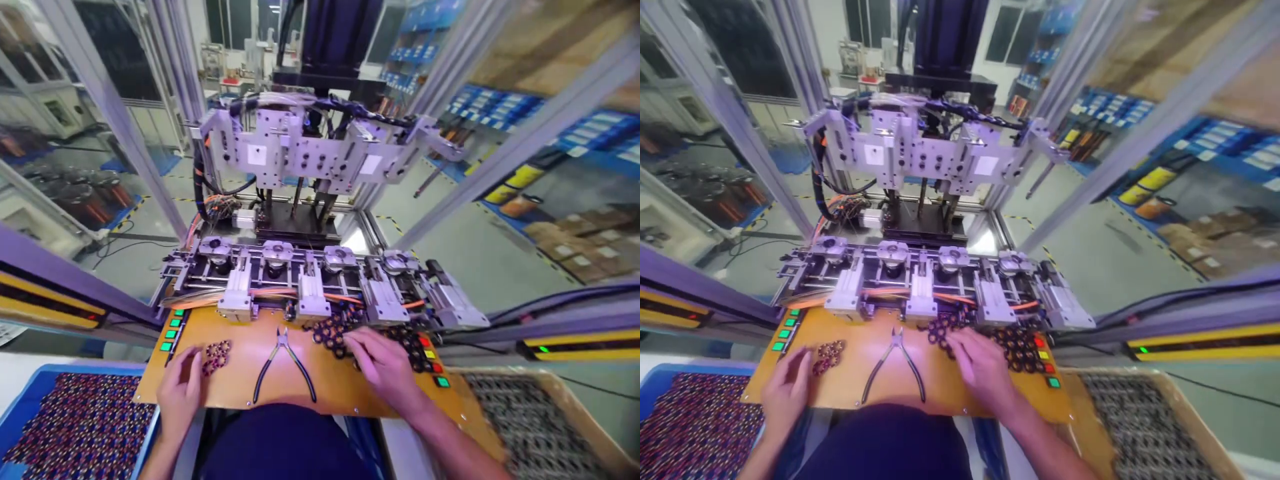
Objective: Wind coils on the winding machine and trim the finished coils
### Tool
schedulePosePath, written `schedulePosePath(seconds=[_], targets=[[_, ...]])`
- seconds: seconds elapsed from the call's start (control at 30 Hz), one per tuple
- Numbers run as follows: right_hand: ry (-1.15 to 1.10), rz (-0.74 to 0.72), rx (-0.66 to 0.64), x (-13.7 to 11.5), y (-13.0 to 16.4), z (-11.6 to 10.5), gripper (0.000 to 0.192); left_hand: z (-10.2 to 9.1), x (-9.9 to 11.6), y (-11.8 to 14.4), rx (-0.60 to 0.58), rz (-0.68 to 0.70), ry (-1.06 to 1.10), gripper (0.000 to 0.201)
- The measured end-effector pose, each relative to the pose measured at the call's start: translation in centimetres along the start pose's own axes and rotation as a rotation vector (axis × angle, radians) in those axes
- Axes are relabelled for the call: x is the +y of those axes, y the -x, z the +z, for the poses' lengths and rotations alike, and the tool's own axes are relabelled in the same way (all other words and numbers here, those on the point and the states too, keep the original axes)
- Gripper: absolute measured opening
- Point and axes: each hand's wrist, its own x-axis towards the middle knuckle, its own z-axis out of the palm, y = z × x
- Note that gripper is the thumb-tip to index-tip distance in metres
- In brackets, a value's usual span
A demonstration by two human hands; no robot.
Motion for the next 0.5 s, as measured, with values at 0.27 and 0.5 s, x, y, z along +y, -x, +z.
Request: schedulePosePath(seconds=[0.27,0.5], targets=[[0.061,-0.209,-0.192,-5.0,2.6,0.1,0.044,-3.5,12.7,-2.6,-0.573,0.194,0.252,0.025],[0.307,-0.496,-0.195,-8.0,-0.9,-1.6,0.040,-5.0,19.3,-2.3,-0.873,0.236,0.605,0.022]])
